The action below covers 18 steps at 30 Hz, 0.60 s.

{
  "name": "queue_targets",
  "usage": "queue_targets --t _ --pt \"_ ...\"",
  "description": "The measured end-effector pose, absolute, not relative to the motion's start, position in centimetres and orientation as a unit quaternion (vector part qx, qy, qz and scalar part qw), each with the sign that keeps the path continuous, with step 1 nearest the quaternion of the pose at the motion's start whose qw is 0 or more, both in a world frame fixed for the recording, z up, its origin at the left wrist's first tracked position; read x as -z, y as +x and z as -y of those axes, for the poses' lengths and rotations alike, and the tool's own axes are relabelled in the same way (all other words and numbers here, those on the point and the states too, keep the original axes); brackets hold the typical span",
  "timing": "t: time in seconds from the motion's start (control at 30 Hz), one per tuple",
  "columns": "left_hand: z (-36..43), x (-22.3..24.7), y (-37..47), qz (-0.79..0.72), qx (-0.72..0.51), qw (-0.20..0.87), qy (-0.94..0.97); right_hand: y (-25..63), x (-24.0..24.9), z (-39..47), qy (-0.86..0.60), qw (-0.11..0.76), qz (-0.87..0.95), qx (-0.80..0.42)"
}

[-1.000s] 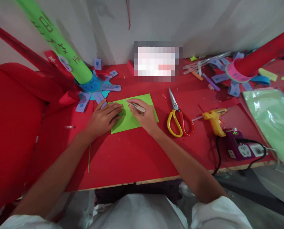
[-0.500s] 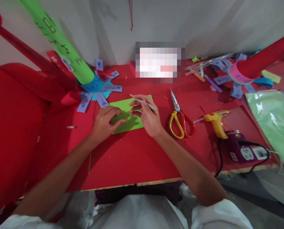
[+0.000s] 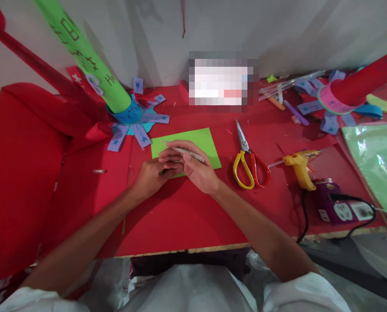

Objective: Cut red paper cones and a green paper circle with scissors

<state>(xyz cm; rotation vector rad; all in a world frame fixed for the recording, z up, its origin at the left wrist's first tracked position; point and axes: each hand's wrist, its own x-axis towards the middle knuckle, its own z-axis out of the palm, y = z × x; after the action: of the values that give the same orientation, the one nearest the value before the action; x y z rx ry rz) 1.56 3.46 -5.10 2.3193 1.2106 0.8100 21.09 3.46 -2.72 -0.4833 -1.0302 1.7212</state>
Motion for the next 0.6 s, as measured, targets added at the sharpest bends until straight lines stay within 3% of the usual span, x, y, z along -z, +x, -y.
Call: queue_targets --t 0.37,0.47,0.6 --pt "-3.9 4.5 0.7 -0.547 -0.322 0.172 0.753 22.3 2.3 -4.3 -0.255 0.567 0.425 -0.658" --pt "-3.9 4.7 0.7 -0.510 -0.309 0.181 0.782 22.3 2.3 -4.3 -0.253 0.567 0.427 -0.657" --pt "-4.8 4.8 -0.2 -0.449 -0.306 0.101 0.834 22.1 2.6 -4.2 -0.278 0.572 0.444 -0.631"
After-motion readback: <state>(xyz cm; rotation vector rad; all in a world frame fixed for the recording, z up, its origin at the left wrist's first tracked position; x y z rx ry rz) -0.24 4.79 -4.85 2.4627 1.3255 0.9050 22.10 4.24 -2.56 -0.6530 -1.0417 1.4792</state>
